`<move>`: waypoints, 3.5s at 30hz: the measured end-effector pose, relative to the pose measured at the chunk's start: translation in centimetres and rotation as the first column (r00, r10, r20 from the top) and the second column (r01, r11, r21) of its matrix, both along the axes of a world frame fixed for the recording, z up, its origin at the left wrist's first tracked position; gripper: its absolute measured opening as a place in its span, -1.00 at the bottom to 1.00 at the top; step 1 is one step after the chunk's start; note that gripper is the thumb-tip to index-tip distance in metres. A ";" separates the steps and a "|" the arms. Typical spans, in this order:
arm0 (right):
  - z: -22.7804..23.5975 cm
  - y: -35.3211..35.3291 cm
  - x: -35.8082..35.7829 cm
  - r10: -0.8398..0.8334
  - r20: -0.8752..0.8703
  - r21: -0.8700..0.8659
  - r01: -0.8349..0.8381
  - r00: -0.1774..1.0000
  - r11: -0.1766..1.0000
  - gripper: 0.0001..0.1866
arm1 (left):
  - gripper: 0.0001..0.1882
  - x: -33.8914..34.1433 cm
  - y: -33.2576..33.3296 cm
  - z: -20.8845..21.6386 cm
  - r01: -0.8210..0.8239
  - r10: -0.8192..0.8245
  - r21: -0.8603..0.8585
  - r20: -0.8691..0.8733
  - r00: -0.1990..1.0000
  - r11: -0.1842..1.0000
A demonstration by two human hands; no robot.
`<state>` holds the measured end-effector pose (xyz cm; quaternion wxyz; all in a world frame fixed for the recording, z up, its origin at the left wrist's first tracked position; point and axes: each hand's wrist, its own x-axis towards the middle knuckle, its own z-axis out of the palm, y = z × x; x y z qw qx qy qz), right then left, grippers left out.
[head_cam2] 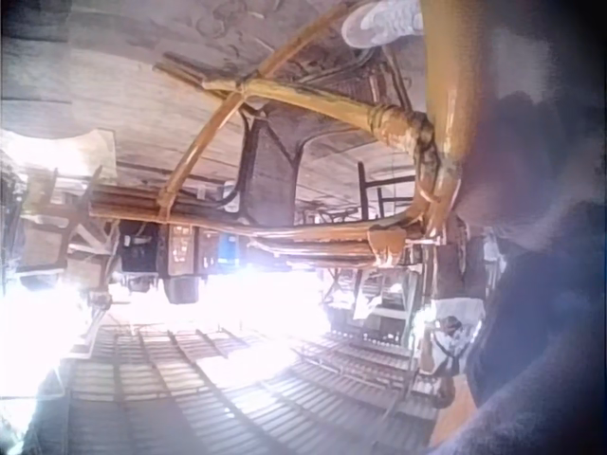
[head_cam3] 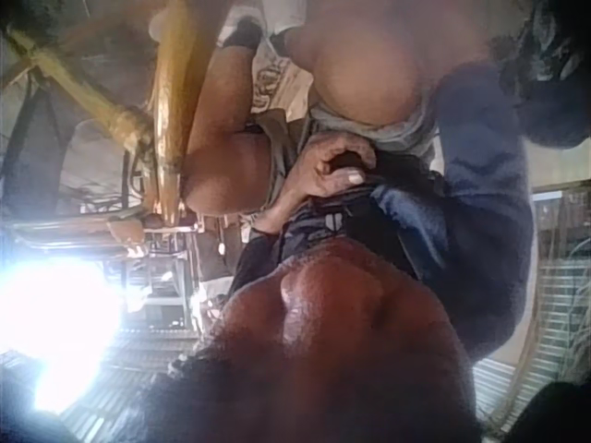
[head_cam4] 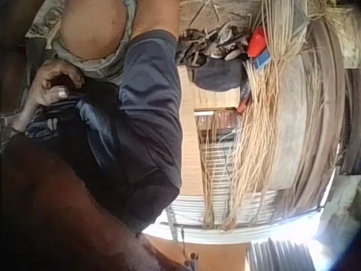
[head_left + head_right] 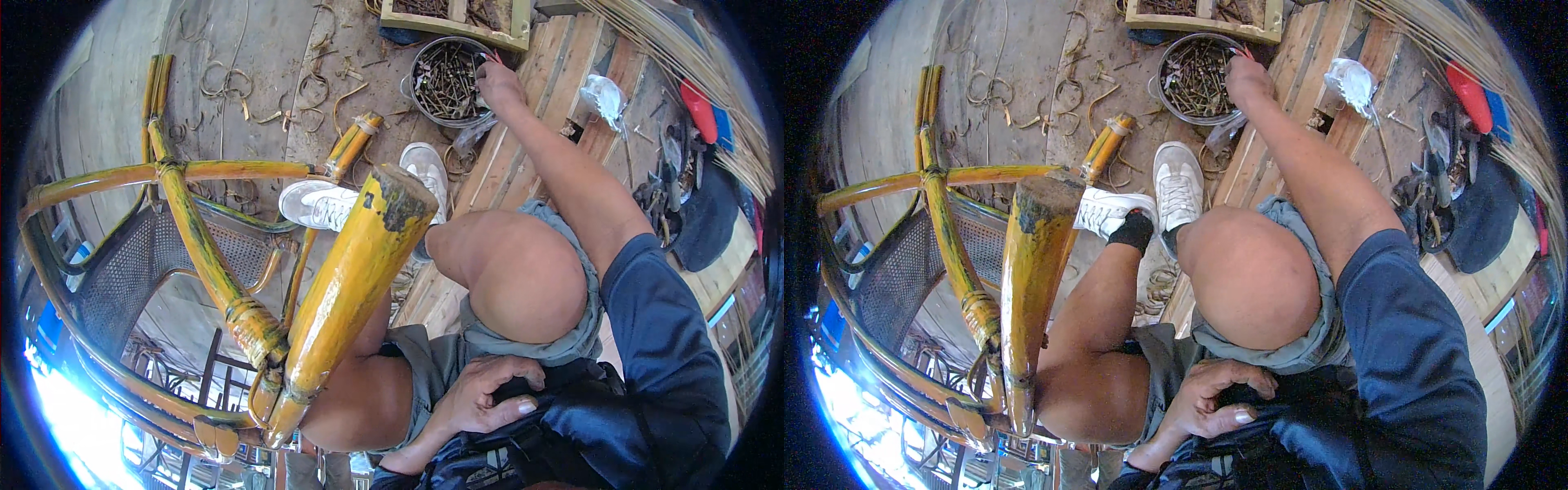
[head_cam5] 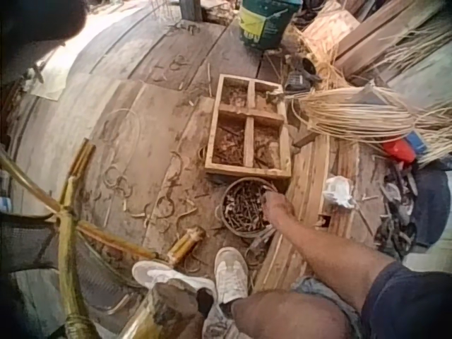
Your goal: The person repairs a yellow rattan chair by first using a knife to cut and remove old binding material from a joint. They then use a power drill to create holes in the rattan frame and insert new binding material to secure the joint.
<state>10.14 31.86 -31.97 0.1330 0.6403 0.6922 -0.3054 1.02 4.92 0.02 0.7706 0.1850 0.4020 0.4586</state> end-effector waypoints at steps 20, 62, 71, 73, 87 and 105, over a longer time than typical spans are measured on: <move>-1.4 -0.5 -4.3 0.503 0.167 0.054 -0.517 0.848 0.854 -0.77 | -0.69 0.0 -0.3 -0.4 0.000 0.001 0.014 -0.017 1.000 1.000; 0.7 -1.2 -2.1 0.437 0.179 -0.213 -0.399 0.881 0.892 -0.71 | -0.72 0.2 -0.2 -0.5 0.012 -0.011 -0.023 0.023 1.000 1.000; 0.8 -0.1 -3.8 0.204 0.113 0.035 -0.209 0.972 0.977 -0.78 | -0.71 -0.1 -0.1 -0.5 0.019 -0.019 -0.007 -0.005 1.000 1.000; -0.5 -0.2 -4.3 0.247 0.111 0.058 -0.255 0.963 0.965 -0.79 | -0.71 -0.2 -0.3 -0.5 0.033 -0.033 -0.009 -0.032 0.999 0.999; -2.4 -0.5 -5.4 0.257 0.161 0.098 -0.275 0.953 0.957 -0.75 | -0.72 -0.3 0.4 -0.2 0.014 -0.015 -0.034 -0.003 1.000 0.999; 1.6 0.3 -3.9 -0.756 -0.377 -0.570 0.509 0.535 0.645 -0.73 | -0.72 0.0 0.4 0.2 -0.017 0.017 0.006 -0.014 1.000 1.000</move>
